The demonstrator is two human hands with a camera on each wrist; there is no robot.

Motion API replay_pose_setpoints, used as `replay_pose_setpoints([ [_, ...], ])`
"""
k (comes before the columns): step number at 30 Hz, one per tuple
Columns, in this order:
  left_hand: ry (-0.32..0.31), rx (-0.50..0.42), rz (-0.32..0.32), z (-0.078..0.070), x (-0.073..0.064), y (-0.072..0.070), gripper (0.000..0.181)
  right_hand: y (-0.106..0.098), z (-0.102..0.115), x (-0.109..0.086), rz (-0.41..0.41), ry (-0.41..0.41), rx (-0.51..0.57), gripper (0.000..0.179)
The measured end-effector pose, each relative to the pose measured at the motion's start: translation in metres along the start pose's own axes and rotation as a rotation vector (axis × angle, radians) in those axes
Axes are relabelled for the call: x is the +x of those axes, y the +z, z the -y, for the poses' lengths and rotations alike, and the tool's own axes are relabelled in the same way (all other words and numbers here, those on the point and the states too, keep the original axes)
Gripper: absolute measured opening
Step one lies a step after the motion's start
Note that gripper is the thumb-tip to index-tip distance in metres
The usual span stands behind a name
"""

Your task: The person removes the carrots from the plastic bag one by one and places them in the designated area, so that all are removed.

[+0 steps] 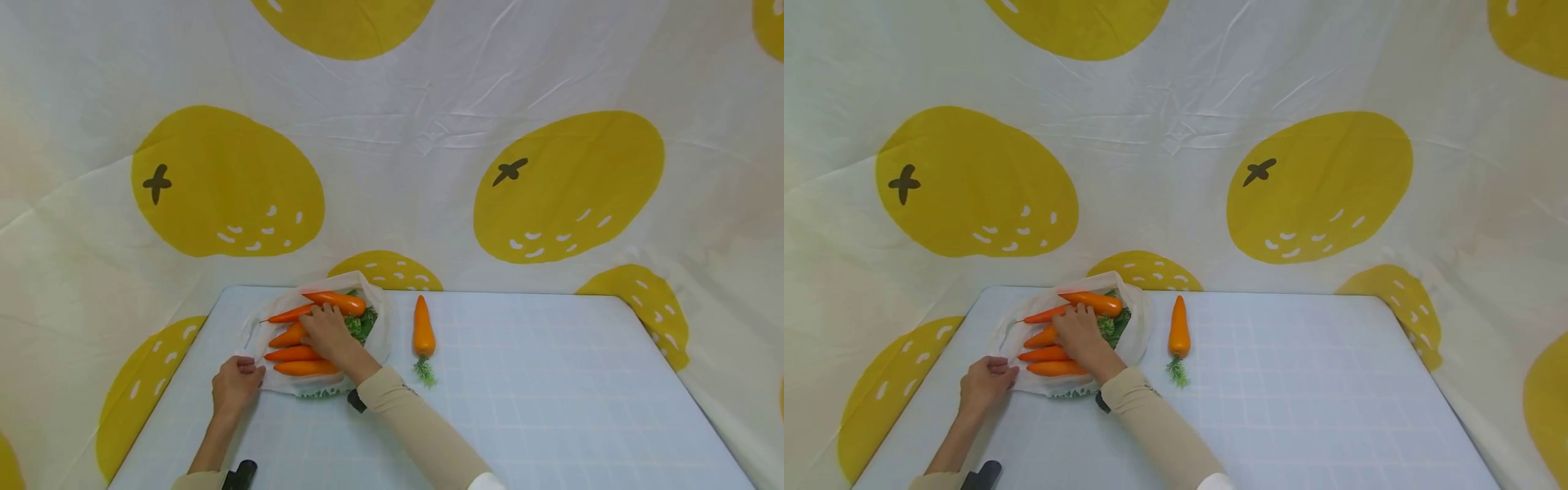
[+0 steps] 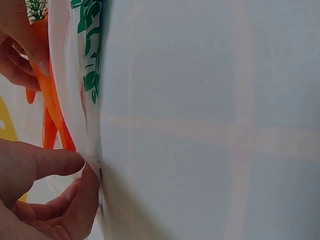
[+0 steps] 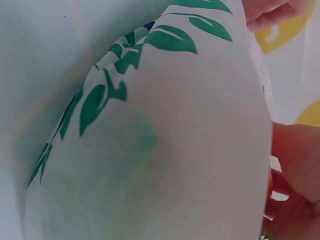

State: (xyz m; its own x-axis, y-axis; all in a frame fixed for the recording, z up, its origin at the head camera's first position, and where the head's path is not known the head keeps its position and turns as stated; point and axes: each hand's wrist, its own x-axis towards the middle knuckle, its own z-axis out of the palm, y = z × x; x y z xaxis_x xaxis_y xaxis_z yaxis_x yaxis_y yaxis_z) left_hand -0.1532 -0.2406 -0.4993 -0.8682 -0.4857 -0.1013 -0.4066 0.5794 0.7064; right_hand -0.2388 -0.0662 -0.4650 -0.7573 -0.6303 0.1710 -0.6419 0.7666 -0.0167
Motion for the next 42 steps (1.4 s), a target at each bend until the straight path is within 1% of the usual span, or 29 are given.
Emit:
replay_pose_setpoints([
  [7,-0.006,0.016,0.01,-0.001,0.0,0.001,0.03,-0.001,0.001,0.002,0.016,0.007,-0.024,0.029],
  [10,-0.013,0.02,0.016,-0.001,0.001,0.001,0.03,-0.002,0.001,0.003,0.03,0.007,-0.05,0.031],
  [14,-0.03,0.026,0.002,-0.003,0.0,0.002,0.03,-0.003,0.001,0.003,0.042,0.006,-0.082,0.029],
  [19,-0.028,0.033,-0.025,-0.003,-0.001,0.004,0.029,-0.005,-0.001,0.0,0.021,0.002,-0.112,0.024],
  [26,-0.035,0.034,-0.018,-0.003,-0.001,0.004,0.029,-0.008,-0.002,-0.004,-0.029,-0.019,-0.15,0.014],
  [29,-0.041,0.033,-0.006,-0.003,-0.001,0.005,0.03,-0.015,-0.003,-0.005,-0.017,-0.007,-0.111,0.018],
  [32,-0.046,0.031,-0.003,-0.002,-0.001,0.005,0.03,-0.023,-0.003,-0.006,0.013,0.016,-0.046,0.029],
  [34,-0.046,0.029,-0.003,-0.002,0.0,0.005,0.031,-0.028,-0.004,-0.006,0.018,0.018,-0.012,0.035],
  [37,-0.047,0.027,-0.004,0.0,0.001,0.006,0.031,-0.034,-0.006,-0.009,-0.012,0.008,0.024,0.036],
  [42,-0.038,0.027,-0.004,0.001,0.002,0.007,0.03,-0.046,-0.011,-0.017,-0.1,-0.009,0.13,0.033],
])
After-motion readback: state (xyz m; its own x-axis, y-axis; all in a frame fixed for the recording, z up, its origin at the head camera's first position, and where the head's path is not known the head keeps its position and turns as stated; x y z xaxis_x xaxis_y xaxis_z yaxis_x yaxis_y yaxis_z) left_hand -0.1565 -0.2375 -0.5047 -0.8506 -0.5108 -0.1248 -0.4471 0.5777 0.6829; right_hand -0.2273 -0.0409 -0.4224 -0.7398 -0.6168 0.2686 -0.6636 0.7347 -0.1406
